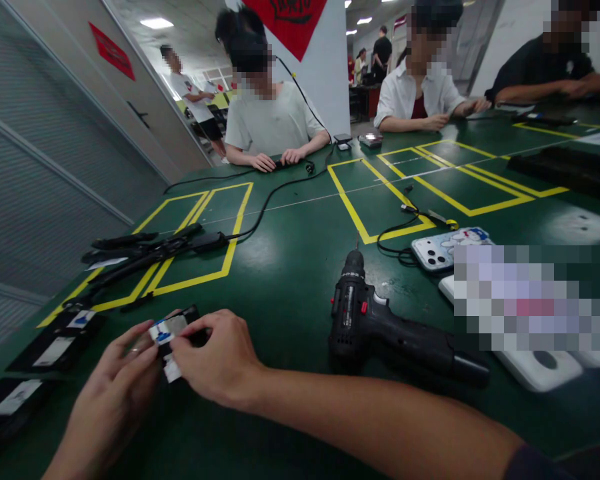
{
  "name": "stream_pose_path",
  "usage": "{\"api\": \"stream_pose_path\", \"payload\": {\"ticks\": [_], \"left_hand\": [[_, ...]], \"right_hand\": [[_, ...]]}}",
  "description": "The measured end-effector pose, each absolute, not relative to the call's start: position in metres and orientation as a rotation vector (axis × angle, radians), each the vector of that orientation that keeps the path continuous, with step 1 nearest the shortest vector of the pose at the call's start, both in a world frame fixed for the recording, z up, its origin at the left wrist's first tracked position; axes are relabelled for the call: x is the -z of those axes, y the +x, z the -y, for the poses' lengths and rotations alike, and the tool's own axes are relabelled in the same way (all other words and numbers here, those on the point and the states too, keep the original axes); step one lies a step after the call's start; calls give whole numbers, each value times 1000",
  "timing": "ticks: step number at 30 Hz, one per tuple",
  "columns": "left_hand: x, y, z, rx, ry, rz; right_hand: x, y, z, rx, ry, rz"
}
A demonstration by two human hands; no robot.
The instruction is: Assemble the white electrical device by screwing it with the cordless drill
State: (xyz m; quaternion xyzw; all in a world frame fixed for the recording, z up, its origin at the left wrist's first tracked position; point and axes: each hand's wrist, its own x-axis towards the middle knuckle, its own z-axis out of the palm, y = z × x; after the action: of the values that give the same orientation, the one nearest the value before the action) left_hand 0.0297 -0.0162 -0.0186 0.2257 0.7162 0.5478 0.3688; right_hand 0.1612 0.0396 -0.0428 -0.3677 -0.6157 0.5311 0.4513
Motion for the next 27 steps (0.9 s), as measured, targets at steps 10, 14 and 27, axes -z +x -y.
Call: {"api": "stream_pose_path", "payload": {"ticks": [10,14,27], "left_hand": [[30,41,21,-1382,605,-1688],[31,44,22,-1390,560,-1638],[34,40,22,-1477,698,-1650]], "right_hand": [[59,159,-35,-1085,-698,1511],[61,160,-34,-1058,-645,1517],[59,159,-38,-1139,-768,1439]]}}
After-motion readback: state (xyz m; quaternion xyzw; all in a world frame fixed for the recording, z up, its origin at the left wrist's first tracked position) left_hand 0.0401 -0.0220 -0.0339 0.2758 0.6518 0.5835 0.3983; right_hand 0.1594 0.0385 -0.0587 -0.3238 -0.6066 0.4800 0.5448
